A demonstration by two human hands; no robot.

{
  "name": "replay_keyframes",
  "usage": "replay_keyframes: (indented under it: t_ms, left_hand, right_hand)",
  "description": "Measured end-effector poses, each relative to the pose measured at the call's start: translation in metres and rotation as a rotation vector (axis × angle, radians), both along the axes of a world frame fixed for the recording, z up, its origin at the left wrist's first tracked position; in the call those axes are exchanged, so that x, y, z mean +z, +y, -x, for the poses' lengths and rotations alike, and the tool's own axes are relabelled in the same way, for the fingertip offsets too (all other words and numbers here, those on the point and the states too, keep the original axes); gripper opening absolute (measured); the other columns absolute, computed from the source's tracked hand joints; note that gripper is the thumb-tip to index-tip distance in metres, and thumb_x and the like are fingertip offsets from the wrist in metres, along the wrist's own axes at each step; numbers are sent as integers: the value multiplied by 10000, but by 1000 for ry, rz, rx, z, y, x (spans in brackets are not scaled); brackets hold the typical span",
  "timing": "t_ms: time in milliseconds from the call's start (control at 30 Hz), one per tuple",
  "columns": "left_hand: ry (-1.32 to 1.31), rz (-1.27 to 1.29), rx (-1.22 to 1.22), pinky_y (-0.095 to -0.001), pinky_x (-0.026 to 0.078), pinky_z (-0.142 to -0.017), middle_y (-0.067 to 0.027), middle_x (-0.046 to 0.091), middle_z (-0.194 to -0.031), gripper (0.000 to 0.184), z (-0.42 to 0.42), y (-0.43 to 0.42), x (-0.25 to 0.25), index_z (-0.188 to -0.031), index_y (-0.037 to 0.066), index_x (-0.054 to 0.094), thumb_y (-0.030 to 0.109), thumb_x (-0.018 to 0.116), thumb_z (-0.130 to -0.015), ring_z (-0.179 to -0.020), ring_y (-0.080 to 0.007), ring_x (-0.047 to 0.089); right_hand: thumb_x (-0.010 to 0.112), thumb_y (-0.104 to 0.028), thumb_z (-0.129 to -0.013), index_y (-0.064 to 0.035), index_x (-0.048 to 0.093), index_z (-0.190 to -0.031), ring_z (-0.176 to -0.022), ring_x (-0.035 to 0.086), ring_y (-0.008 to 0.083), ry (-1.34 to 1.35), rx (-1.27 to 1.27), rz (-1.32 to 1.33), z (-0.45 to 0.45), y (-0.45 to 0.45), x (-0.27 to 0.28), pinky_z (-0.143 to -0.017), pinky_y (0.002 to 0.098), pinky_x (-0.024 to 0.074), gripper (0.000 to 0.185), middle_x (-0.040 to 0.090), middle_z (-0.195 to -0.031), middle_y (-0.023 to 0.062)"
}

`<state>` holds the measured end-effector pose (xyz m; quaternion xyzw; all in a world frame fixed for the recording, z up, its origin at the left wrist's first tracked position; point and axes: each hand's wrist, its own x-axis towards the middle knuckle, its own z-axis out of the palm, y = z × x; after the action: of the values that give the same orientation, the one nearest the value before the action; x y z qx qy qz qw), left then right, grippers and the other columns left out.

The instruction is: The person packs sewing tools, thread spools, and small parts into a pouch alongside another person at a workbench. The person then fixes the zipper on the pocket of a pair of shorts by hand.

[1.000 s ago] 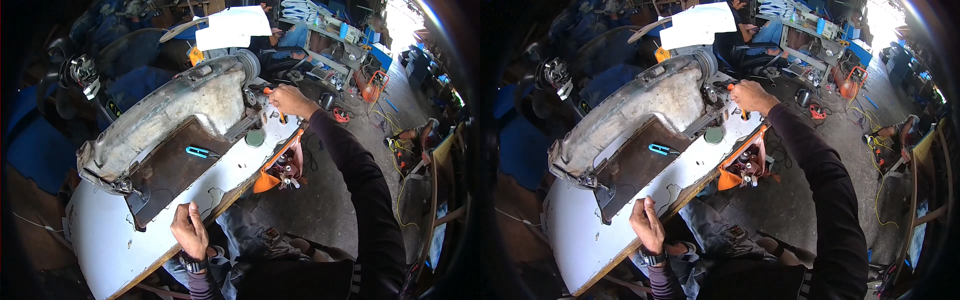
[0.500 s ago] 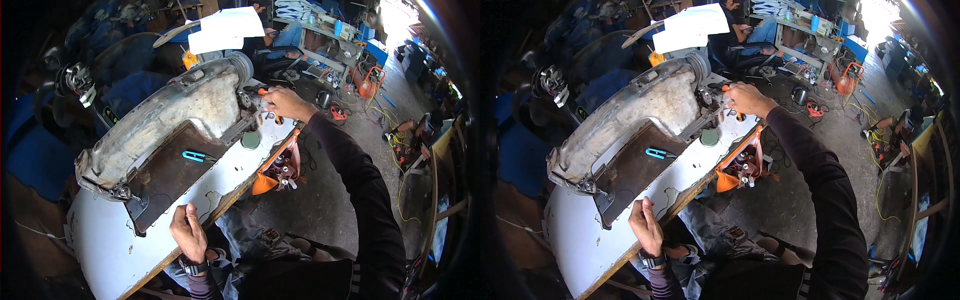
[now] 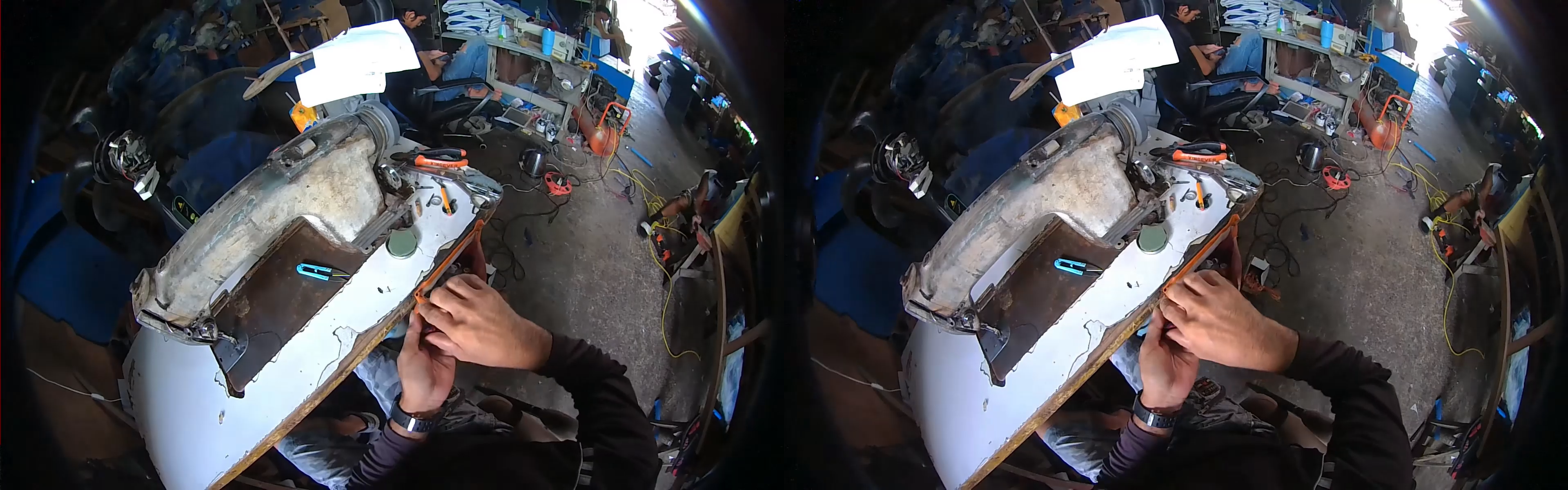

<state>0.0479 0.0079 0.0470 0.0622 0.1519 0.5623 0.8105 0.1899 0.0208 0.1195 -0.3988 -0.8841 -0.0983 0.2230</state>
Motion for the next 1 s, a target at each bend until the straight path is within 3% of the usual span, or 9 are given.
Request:
replay_keyframes:
  t_ms: [200, 333, 467, 600, 667, 700, 767, 933, 1000]
  left_hand:
    - [142, -56, 124, -404, 464, -1141, -120, 633, -1377, 461, -15, 21, 23, -1407, 8, 571, 335, 355, -1165, -1308, -237, 585]
    - [132, -62, 87, -432, 388, -1202, -139, 578, -1458, 500, -29, 47, 33, -1399, 24, 584, 392, 345, -1160, -1377, -279, 524]
    - [129, -143, 23, -424, 418, -1169, -100, 607, -1372, 546, -43, 66, 46, -1399, 37, 556, 492, 465, -1111, -1316, -244, 558]
    - [99, -122, 43, -424, 469, -1113, -127, 616, -1315, 591, -50, 79, 35, -1392, 33, 508, 536, 510, -1083, -1260, -251, 584]
    - [36, -149, 33, -425, 489, -1086, -149, 619, -1281, 596, -53, 75, 32, -1384, 32, 491, 543, 516, -1079, -1216, -263, 605]
    - [37, -141, 34, -449, 485, -1114, -222, 613, -1311, 596, -54, 72, 29, -1366, 8, 472, 534, 496, -1087, -1231, -317, 616]
    - [-15, -115, -34, -466, 467, -1147, -256, 601, -1346, 592, -56, 60, 21, -1354, -13, 474, 520, 470, -1098, -1257, -352, 613]
    - [-40, -44, -53, -501, 443, -1184, -302, 581, -1393, 582, -56, 38, 24, -1318, -40, 493, 500, 401, -1121, -1311, -393, 591]
    - [-30, -76, -32, -486, 446, -1171, -283, 592, -1393, 622, -48, 38, 19, -1359, -32, 497, 532, 410, -1110, -1316, -383, 584]
  right_hand:
    - [761, -349, -856, -12, 718, -1109, -1232, 501, 279, -61, 41, 10, -7, 15, 3, -1038, 452, 460, 424, 618, -1217, 122]
    - [710, -220, -843, -2, 713, -995, -1201, 552, 314, -8, -9, -102, -13, 38, 3, -1048, 466, 461, 266, 664, -1079, 121]
    - [679, -149, -855, 1, 704, -963, -1075, 617, 308, 53, -83, -121, -25, 59, 3, -997, 455, 488, 187, 694, -1003, 130]
    - [702, -151, -898, -12, 699, -920, -897, 640, 327, 288, -49, -25, -39, 80, 9, -826, 439, 529, 141, 665, -861, 141]
    - [709, -168, -916, -13, 703, -944, -908, 641, 327, 381, -119, 112, -54, 99, 7, -819, 432, 526, 157, 663, -873, 155]
    - [705, -194, -931, -17, 709, -962, -865, 648, 351, 502, -242, 270, -56, 104, 16, -787, 440, 523, 180, 669, -878, 170]
    - [680, -235, -951, -6, 710, -935, -742, 655, 379, 454, -298, 249, -74, 150, 5, -711, 466, 510, 232, 671, -835, 200]
    - [695, -297, -943, -34, 728, -909, -831, 705, 396, 320, -391, 122, -87, 220, -9, -749, 516, 530, 267, 734, -871, 181]
    - [716, -279, -942, -47, 750, -993, -869, 701, 367, 305, -355, -24, -91, 211, -4, -794, 469, 545, 239, 737, -905, 162]
